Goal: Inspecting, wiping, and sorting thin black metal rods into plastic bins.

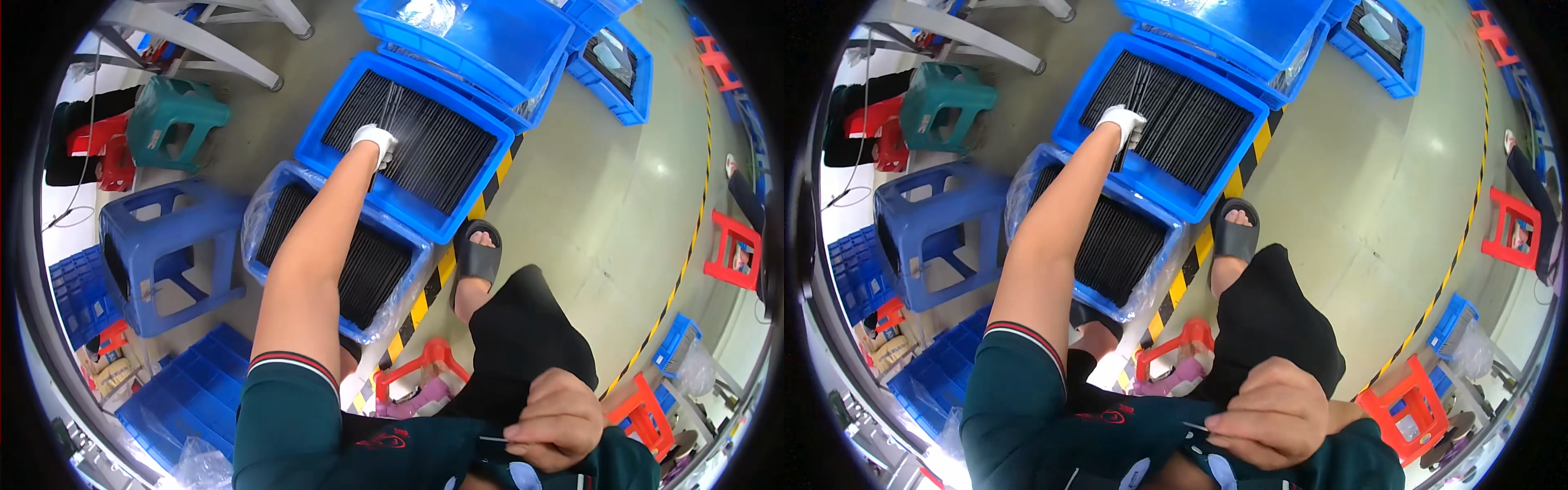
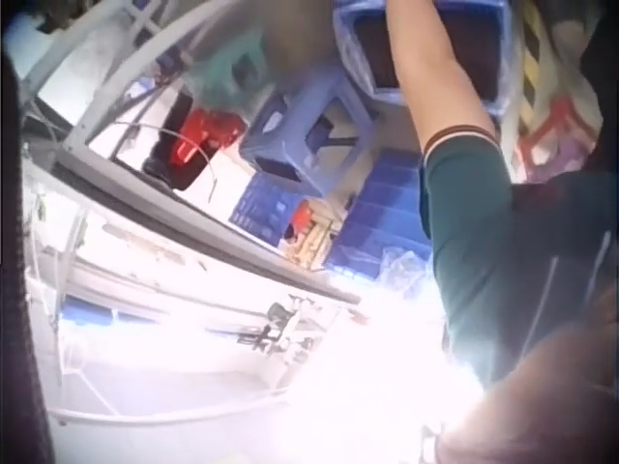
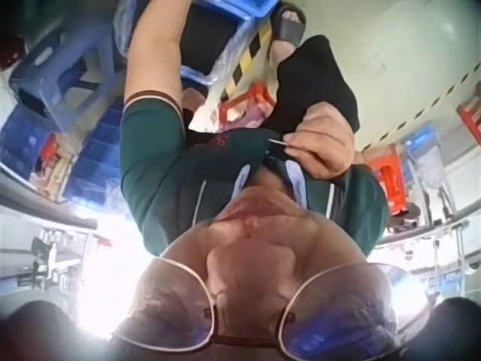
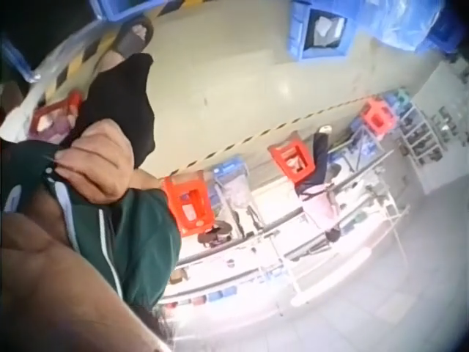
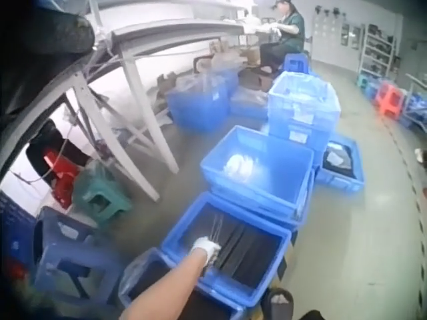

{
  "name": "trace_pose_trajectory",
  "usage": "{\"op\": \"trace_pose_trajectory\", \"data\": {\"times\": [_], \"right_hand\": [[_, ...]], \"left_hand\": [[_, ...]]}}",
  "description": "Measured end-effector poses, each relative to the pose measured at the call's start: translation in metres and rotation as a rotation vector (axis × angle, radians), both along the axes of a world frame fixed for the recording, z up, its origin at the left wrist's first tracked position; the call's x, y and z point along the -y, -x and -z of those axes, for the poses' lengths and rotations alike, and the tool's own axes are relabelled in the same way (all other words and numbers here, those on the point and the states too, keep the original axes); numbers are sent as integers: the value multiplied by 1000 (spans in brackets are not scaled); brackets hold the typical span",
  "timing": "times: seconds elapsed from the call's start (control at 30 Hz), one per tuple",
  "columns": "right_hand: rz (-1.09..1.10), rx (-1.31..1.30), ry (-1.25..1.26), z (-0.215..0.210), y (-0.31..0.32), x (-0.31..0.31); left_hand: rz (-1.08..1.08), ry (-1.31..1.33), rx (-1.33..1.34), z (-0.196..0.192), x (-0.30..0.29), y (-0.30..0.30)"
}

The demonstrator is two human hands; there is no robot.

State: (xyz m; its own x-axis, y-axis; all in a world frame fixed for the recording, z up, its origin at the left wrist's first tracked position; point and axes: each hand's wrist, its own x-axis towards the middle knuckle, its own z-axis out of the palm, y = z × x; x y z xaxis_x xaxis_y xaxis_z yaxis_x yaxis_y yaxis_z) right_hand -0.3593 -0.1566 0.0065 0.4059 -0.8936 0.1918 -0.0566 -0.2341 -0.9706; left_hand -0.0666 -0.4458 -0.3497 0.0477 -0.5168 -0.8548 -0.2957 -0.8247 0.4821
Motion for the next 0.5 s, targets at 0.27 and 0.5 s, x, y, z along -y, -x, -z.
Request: {"op": "trace_pose_trajectory", "data": {"times": [0.27,0.5], "right_hand": [[15,-14,27,8,10,28],[38,-7,5,14,8,35]], "left_hand": [[252,55,630,42,24,60],[288,275,851,18,9,89]]}}
